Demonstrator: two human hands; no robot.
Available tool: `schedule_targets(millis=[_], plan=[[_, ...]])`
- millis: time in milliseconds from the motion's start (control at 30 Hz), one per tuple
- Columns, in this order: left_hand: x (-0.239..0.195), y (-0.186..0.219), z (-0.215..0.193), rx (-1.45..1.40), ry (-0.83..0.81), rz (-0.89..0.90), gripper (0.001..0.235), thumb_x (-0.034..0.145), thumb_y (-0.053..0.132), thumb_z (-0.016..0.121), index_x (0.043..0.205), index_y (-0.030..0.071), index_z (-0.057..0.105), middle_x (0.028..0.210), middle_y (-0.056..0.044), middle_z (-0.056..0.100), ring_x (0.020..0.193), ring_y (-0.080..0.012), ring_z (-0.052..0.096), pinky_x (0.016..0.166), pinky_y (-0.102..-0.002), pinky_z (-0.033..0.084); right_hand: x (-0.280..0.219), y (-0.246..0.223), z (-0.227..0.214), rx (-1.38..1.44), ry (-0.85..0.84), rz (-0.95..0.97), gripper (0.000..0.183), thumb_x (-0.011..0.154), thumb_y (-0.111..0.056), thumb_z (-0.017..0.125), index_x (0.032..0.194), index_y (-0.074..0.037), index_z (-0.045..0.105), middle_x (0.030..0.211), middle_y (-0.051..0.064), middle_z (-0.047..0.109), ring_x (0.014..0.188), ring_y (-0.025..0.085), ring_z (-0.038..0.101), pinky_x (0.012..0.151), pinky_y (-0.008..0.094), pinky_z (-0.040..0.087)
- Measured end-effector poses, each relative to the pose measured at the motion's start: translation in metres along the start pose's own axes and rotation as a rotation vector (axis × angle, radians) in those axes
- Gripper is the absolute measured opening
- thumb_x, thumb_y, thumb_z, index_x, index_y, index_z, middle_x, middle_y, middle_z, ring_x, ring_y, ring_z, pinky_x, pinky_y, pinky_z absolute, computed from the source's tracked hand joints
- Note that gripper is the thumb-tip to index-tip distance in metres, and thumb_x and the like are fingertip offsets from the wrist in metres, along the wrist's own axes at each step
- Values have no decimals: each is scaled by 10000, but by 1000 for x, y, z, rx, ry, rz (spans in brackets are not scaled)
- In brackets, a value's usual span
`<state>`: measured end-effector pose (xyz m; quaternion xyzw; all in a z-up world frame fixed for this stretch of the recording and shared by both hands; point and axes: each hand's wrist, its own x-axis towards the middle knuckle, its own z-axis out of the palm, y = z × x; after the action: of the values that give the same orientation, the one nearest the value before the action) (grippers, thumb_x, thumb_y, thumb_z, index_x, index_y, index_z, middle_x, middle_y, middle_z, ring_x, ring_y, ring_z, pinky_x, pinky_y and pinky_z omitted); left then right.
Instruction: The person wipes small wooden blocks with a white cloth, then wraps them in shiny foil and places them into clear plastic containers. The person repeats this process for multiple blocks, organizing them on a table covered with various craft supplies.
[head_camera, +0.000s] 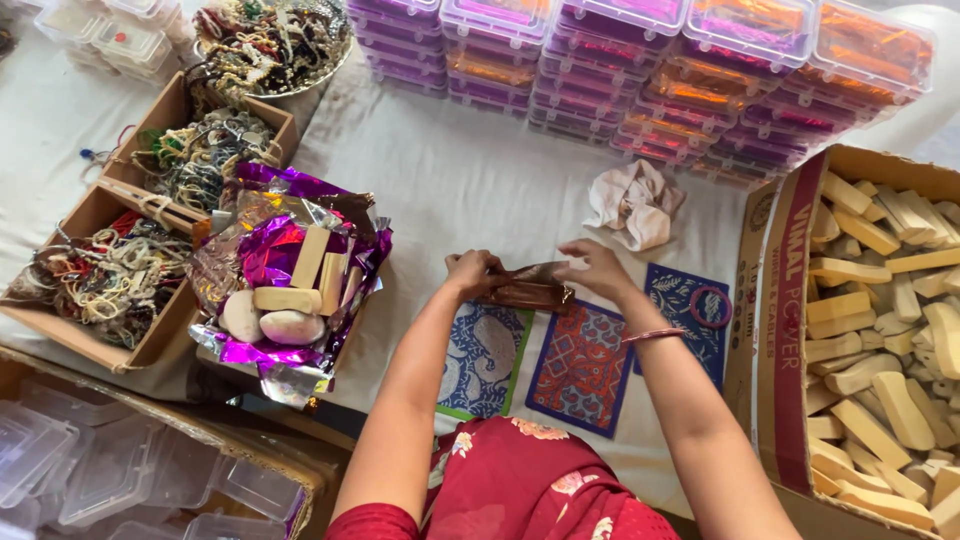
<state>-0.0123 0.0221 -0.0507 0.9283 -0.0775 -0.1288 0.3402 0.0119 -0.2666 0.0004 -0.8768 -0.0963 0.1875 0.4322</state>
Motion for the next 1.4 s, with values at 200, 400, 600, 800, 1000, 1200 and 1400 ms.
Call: schedule_targets(millis=[200,400,600,800,1000,1200,1400], plan=[[0,4,-1,140,42,64,193,786,418,778,881,254,814,935,7,753,1061,-217,634,1000,-520,308,8,-31,34,-476,63,-617,769,615,-279,911,1298,-21,668,1173,227,702,1081,434,636,901,482,502],[-6,9,-2,169,53,50,185,798,399,760,908,263,818,994,-8,738,1078,-236,635,1003,-532,318,29,-8,29,-431,-335,-126,415,732,-264,858,1110,-120,766,1020,143,760,975,303,735,863,381,556],[-16,6,-11,-46,2,-15,210,801,376,780,950,231,808,1001,-23,770,1007,-219,700,1028,-472,346,24,9,36,-321,-220,-265,299,709,-180,863,970,-65,773,949,138,719,899,310,690,803,396,542],[-29,10,-3,-73,135,55,104,835,263,786,928,229,817,973,-20,704,974,-239,667,983,-431,376,-18,-22,38,-326,-81,-279,174,773,-153,820,915,-68,768,916,111,664,854,292,666,770,396,532],[-37,14,-1,1,260,158,70,821,210,787,889,224,798,897,13,683,998,-205,636,988,-435,358,-70,-26,54,-752,206,-713,430,787,-2,673,1215,-12,721,1053,101,647,988,260,649,885,361,561],[-42,16,-7,220,410,343,51,781,223,786,820,203,761,905,15,676,998,-210,633,974,-425,417,-86,-60,56,-728,202,-639,538,842,-341,746,1146,95,657,998,167,624,919,303,621,821,393,543],[-57,-3,-25,547,332,590,25,874,154,699,881,177,708,983,-10,661,1032,-215,625,985,-404,462,-79,-33,70,-856,266,-681,486,882,-300,701,1204,61,659,1027,129,628,934,259,623,840,351,552]])
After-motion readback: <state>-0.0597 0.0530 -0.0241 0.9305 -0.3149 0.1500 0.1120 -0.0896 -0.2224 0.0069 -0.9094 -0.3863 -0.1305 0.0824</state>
